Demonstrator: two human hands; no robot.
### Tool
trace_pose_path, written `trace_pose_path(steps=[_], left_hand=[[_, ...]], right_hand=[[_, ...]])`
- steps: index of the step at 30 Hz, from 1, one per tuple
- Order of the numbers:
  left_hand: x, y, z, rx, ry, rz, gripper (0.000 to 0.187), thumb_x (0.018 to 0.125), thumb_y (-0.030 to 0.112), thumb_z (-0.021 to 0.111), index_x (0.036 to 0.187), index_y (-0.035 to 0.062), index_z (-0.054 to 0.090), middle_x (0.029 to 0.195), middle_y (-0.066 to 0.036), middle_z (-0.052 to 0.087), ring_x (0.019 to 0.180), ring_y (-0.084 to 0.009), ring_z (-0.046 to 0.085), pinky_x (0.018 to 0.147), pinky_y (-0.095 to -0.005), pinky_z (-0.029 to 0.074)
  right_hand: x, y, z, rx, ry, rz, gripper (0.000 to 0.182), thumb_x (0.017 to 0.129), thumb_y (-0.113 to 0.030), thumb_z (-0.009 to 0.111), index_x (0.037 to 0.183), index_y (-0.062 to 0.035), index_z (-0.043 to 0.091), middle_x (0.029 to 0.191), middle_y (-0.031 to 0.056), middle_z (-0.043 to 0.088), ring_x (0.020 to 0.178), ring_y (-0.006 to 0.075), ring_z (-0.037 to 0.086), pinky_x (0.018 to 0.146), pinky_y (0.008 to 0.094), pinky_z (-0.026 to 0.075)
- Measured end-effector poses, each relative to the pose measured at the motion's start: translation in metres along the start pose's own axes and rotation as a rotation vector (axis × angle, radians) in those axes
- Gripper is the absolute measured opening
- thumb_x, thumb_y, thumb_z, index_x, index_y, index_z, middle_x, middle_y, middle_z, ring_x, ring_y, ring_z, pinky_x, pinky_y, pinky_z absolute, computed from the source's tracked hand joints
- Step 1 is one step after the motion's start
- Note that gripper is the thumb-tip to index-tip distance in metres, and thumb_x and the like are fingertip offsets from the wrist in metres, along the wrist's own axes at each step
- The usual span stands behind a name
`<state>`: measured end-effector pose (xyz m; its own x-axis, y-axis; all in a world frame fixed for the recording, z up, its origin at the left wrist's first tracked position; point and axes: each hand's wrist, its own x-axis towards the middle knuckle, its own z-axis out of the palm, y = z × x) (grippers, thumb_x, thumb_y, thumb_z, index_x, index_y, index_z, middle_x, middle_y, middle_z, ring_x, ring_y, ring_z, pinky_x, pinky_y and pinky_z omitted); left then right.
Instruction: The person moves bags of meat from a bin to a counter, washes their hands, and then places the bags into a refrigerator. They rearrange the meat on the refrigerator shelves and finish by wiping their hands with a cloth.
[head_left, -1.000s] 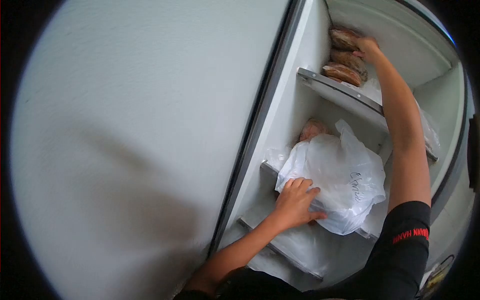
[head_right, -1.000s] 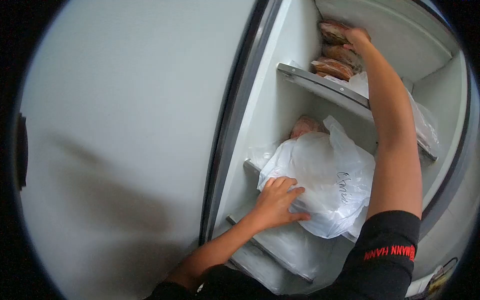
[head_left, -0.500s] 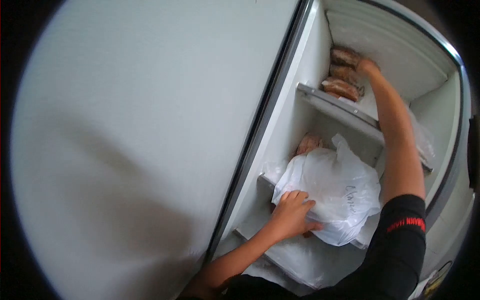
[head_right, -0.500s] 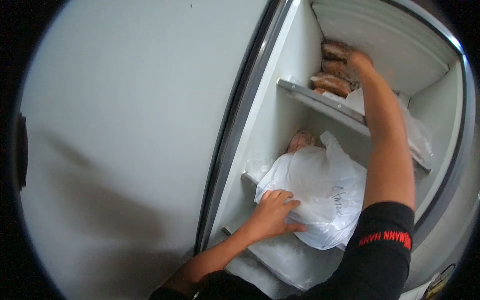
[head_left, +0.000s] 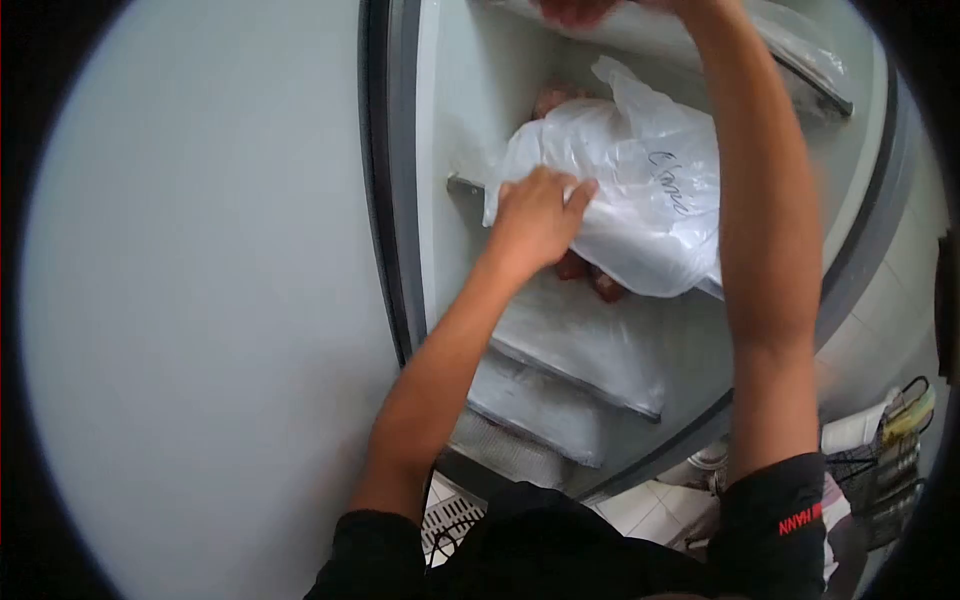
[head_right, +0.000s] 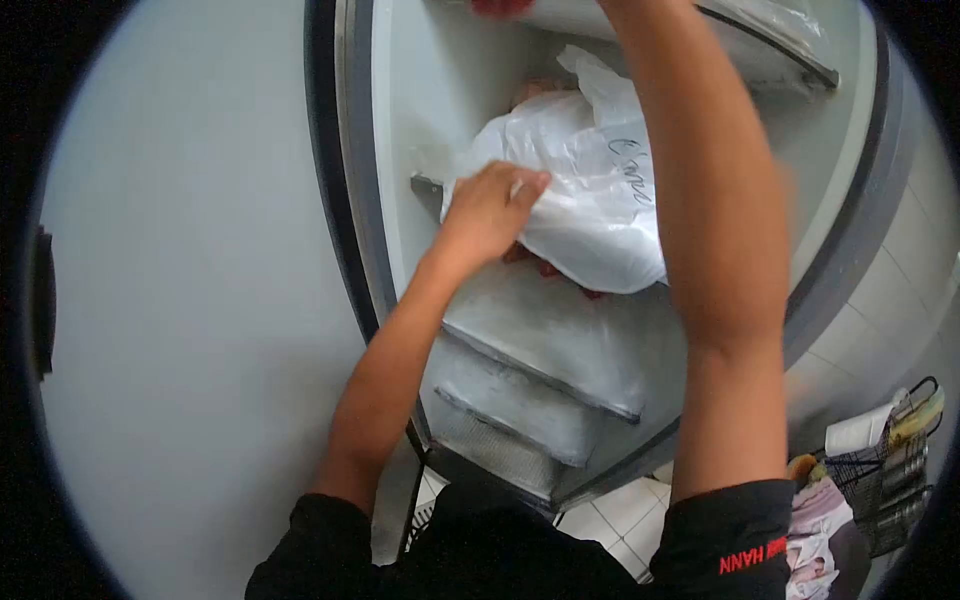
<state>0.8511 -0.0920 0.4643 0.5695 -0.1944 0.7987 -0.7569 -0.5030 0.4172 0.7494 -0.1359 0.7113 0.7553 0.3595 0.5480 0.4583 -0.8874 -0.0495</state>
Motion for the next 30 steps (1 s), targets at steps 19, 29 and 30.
trace_pose_path(steps=[19,29,30], left_hand=[[0.040,0.066,0.014,0.210,0.185,0.439,0.028,0.068,0.014,0.069,0.096,0.0063,0.069,0.102,-0.016,0.065,0.094,-0.0345,0.062,0.085,-0.0400,0.049],[0.111,0.037,-0.011,-0.743,-0.423,-0.209,0.090,0.082,0.063,0.058,0.129,-0.0122,0.045,0.125,-0.031,0.050,0.121,-0.0382,0.048,0.101,-0.0437,0.038],[0.112,0.038,-0.012,-0.734,-0.372,-0.230,0.092,0.083,0.066,0.055,0.131,-0.0117,0.042,0.129,-0.031,0.046,0.124,-0.0390,0.044,0.103,-0.0455,0.036]], right_hand=[[-0.007,0.216,0.091,-0.030,0.407,0.387,0.040,0.073,-0.013,0.059,0.109,0.0046,0.062,0.099,0.0232,0.067,0.095,0.0365,0.063,0.083,0.0400,0.050],[-0.044,0.227,0.114,-0.276,0.130,0.356,0.059,0.076,-0.034,0.075,0.129,-0.0165,0.056,0.128,0.0065,0.057,0.118,0.0280,0.051,0.101,0.0405,0.038],[-0.049,0.231,0.113,-0.282,0.139,0.376,0.059,0.075,-0.032,0.075,0.128,-0.0142,0.056,0.127,0.0075,0.058,0.116,0.0277,0.052,0.099,0.0399,0.039]])
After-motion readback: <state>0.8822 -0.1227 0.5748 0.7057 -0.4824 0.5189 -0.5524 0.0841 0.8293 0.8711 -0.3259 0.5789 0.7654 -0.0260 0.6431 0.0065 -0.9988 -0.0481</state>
